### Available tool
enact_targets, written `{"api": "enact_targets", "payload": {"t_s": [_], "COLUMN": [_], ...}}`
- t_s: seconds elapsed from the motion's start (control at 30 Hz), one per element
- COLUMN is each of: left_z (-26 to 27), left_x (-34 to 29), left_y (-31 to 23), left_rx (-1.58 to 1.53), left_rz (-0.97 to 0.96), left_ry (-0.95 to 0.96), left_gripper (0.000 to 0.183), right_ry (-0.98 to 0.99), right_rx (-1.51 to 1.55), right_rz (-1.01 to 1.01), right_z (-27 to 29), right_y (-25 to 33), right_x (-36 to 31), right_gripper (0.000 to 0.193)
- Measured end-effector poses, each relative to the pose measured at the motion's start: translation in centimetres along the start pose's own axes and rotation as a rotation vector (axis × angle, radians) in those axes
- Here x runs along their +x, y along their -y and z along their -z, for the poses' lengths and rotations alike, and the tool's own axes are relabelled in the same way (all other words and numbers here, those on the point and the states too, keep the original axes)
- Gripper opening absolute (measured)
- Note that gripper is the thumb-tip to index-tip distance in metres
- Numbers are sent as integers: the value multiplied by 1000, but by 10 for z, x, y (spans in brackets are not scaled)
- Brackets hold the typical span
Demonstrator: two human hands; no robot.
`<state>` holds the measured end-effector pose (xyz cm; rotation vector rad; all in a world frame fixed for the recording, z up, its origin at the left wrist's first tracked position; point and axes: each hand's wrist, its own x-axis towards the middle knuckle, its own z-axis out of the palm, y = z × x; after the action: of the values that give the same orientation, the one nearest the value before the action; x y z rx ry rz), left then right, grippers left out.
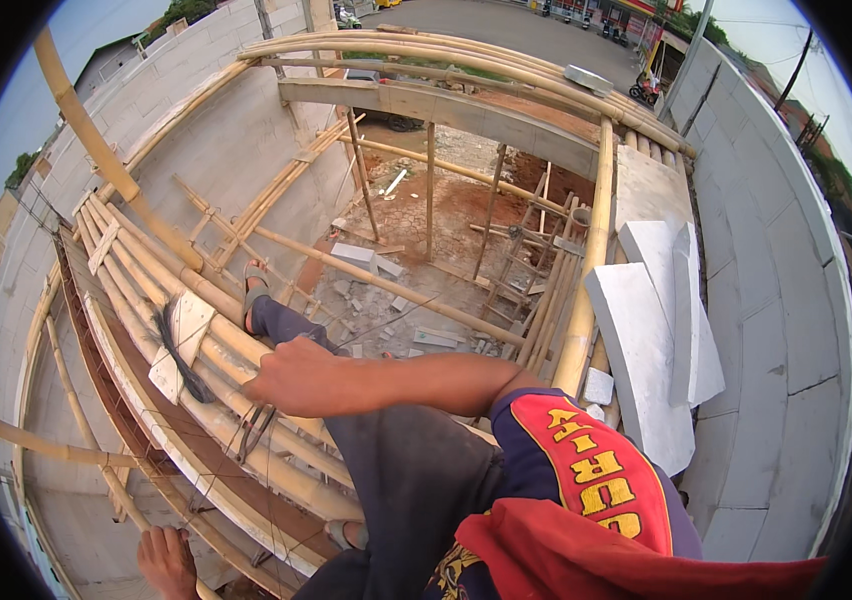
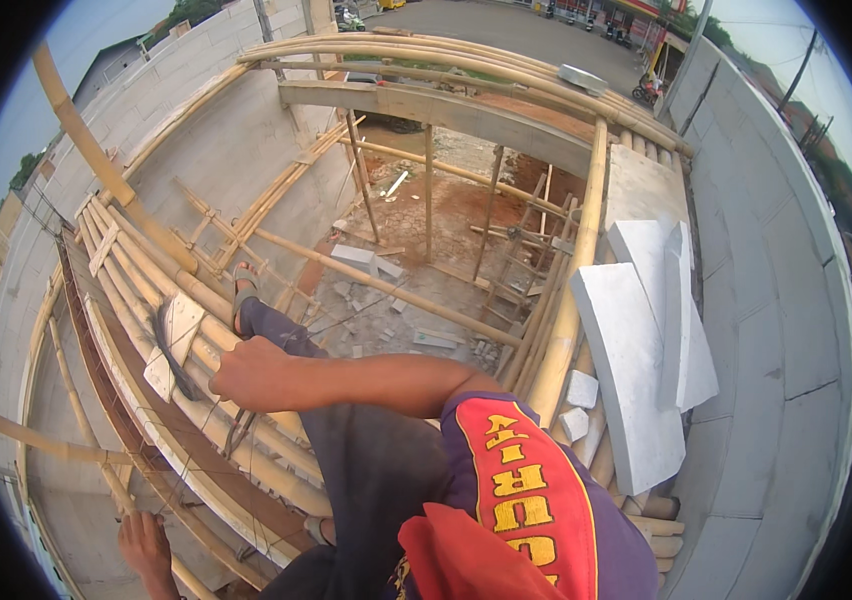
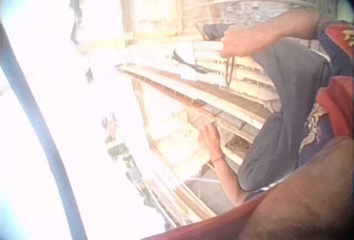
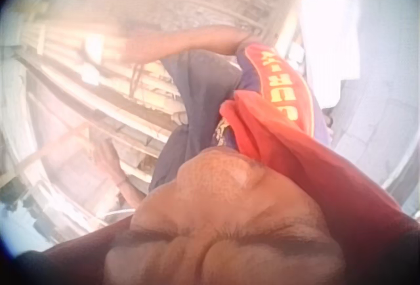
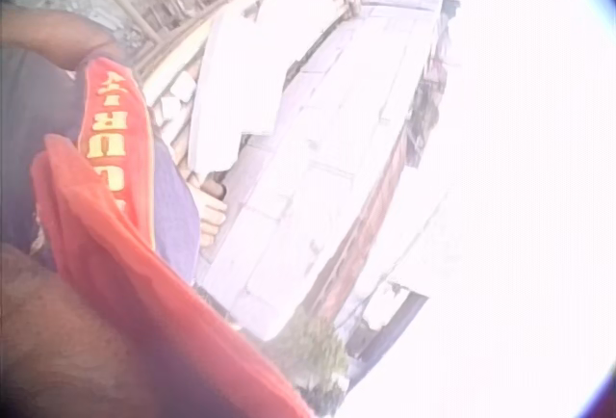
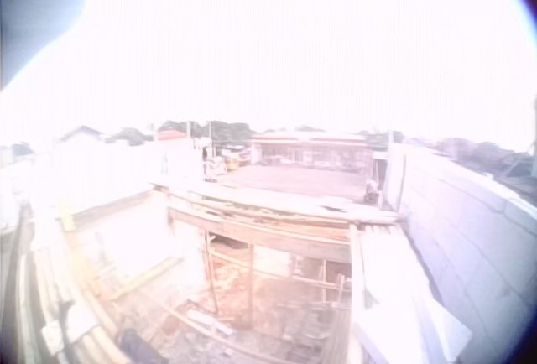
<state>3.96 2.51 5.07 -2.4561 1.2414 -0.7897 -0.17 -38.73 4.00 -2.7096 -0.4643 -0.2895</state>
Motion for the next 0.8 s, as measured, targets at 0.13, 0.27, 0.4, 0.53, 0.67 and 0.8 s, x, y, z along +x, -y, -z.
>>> {"api": "enact_targets", "payload": {"t_s": [0.13, 0.27, 0.4, 0.53, 0.67, 0.8], "left_z": [5, 8, 8, 7, 9, 10], "left_x": [3, 0, 2, 9, 12, 11], "left_y": [1, 4, 2, -3, -3, -4], "left_rx": [85, 49, 20, 52, 31, -270], "left_rz": [99, 74, 25, 0, 35, 145], "left_ry": [10, -31, -66, -73, -31, 42], "left_gripper": [23, 23, 23, 33, 32, 27], "right_ry": [367, 354, 12, -220, -63, -249], "right_rx": [280, 705, 789, 292, 55, -84], "right_rz": [336, 539, 377, 21, -84, -8], "right_z": [0, 18, 24, 10, -2, -4], "right_y": [-4, -18, -20, -12, -12, -16], "right_x": [-4, -2, -3, 0, 0, 3], "right_gripper": [20, 25, 24, 15, 9, 8]}}
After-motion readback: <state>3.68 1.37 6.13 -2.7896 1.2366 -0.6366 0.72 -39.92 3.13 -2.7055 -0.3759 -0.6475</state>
